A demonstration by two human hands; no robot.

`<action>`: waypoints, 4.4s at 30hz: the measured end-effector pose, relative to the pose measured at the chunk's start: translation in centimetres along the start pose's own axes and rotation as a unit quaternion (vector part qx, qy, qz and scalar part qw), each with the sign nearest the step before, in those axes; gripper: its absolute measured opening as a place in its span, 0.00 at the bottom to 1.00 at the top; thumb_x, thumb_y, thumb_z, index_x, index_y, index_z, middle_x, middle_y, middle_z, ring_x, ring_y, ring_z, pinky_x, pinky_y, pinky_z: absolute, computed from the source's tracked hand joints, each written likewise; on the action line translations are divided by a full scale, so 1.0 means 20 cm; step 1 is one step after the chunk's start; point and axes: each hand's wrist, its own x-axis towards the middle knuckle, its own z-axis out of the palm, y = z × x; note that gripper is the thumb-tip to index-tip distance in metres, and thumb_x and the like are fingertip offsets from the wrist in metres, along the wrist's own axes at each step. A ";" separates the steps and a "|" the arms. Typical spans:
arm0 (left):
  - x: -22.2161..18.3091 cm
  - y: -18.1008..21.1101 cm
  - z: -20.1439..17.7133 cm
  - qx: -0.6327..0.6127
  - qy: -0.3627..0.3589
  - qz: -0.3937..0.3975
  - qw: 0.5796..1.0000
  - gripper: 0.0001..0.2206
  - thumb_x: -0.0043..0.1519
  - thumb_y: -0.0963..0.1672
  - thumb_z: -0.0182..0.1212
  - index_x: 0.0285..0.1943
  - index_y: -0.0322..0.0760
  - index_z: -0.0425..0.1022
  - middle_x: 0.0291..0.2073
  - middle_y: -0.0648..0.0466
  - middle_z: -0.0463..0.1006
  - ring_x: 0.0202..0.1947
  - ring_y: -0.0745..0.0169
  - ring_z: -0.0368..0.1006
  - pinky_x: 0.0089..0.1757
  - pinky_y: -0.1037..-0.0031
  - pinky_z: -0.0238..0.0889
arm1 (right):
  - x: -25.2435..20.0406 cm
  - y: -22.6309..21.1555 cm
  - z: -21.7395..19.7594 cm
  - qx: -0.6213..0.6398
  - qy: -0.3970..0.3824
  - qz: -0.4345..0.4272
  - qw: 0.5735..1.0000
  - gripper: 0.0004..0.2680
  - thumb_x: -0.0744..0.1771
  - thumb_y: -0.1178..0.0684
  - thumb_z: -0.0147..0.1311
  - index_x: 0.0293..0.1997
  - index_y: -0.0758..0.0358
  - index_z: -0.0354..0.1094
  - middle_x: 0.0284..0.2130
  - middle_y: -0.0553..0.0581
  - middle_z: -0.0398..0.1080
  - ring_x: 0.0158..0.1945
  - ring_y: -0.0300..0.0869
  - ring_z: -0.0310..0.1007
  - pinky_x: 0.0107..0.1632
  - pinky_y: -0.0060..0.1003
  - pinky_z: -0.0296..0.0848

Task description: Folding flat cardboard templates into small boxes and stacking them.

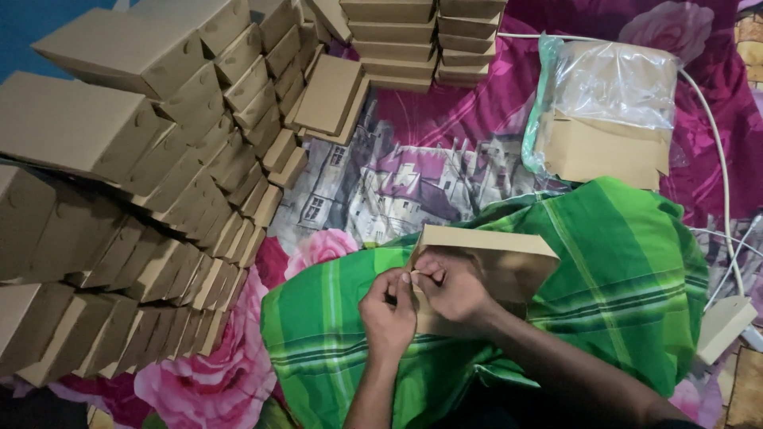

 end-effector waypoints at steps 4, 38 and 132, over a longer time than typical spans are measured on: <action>0.01 -0.06 0.04 -0.035 0.026 -0.054 0.998 0.06 0.62 0.41 0.65 0.40 0.44 0.87 0.15 0.55 0.74 0.21 0.69 0.67 0.28 0.73 0.67 | 0.03 0.07 0.09 -0.004 0.027 0.146 0.989 0.05 0.62 0.55 0.64 0.38 0.51 0.78 0.23 0.51 0.74 0.29 0.40 0.74 0.36 0.36 0.74; 0.02 0.02 0.01 -0.003 0.044 0.115 0.992 0.04 0.61 0.40 0.66 0.39 0.44 0.86 0.19 0.54 0.76 0.23 0.60 0.76 0.31 0.71 0.73 | 0.03 -0.22 -0.08 0.150 -0.008 0.185 0.971 0.02 0.65 0.63 0.58 0.38 0.70 0.74 0.22 0.58 0.72 0.26 0.41 0.73 0.35 0.36 0.74; 0.47 -0.02 -0.35 -0.155 -0.006 0.029 0.987 0.16 0.67 0.44 0.57 0.62 0.38 0.80 0.42 0.48 0.82 0.37 0.65 0.70 0.41 0.68 0.71 | 0.10 0.30 -0.51 0.312 -0.070 0.107 0.941 0.26 0.63 0.62 0.58 0.70 0.51 0.56 0.52 0.69 0.73 0.53 0.58 0.78 0.52 0.65 0.76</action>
